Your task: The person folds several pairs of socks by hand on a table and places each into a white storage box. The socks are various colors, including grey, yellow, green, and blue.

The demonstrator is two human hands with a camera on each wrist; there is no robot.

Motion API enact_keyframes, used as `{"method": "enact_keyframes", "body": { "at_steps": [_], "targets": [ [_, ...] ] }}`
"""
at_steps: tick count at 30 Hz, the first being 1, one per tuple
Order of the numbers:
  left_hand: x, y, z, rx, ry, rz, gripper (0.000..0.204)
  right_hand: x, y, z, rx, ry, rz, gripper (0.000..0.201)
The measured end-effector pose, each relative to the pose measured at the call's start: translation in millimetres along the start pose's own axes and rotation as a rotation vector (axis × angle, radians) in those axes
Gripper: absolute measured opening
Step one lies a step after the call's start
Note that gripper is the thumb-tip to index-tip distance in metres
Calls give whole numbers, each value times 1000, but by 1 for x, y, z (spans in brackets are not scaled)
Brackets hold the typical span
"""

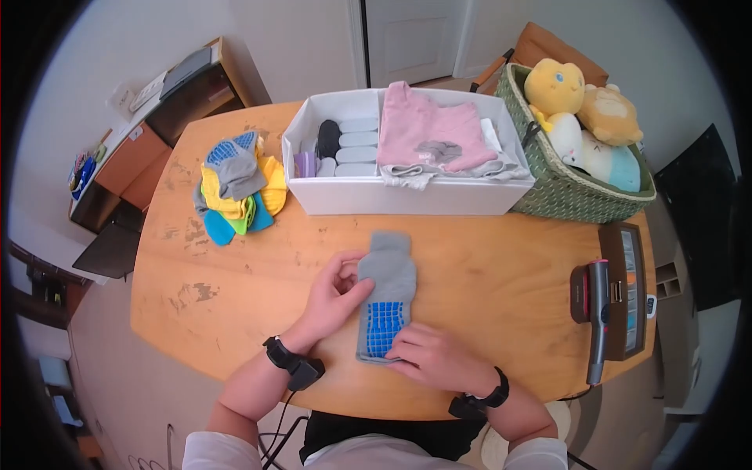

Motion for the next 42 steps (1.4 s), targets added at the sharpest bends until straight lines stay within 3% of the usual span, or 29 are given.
{"method": "enact_keyframes", "body": {
  "at_steps": [2,5,7,16,20,22,23,25,26,28,29,31,34,37,42],
  "targets": [
    [-2,1,0,13,-92,8,43,3,-1,4,38,-1,-36,13],
    [-6,1,0,22,7,63,44,1,0,2,35,-17,-42,12],
    [-9,-1,-3,119,318,111,49,-1,1,2,34,-19,-40,11],
    [2,5,5,-40,256,-1,50,-6,2,4,-7,-13,29,11],
    [2,6,6,6,246,8,53,-7,1,-4,-43,10,16,13],
    [9,3,-2,-21,340,-115,49,-5,0,-5,-120,68,17,14],
    [7,1,-6,-31,340,-97,49,-4,-1,-8,-192,135,21,14],
    [13,-16,-39,-201,632,-283,40,-1,-3,-8,-202,144,41,15],
    [10,-22,-48,-217,636,-260,40,-3,-4,-9,-199,159,78,16],
    [-7,-29,-39,91,344,10,31,-2,-6,-12,-142,131,19,15],
    [-14,-36,-53,89,352,28,31,-3,-6,-11,-79,114,-8,15],
    [-57,-53,-50,300,518,492,27,-5,-7,-16,-89,124,-32,14],
    [-71,-60,-55,169,719,579,27,-6,-6,-20,-87,131,-52,13],
    [-59,-54,-39,202,600,464,24,-2,-7,-21,-92,123,-84,12],
    [-51,-58,-19,206,615,460,20,-3,-5,-21,-204,127,-30,18]
  ]
}}
Point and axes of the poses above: each hand's wrist, its own y-axis towards the middle knuckle, its own x-axis out of the back of the hand, z = x × y, the point moved 8 cm from there along y, towards the middle knuckle, and after that the axes turned 15 degrees about z, right-handed, at the moved point
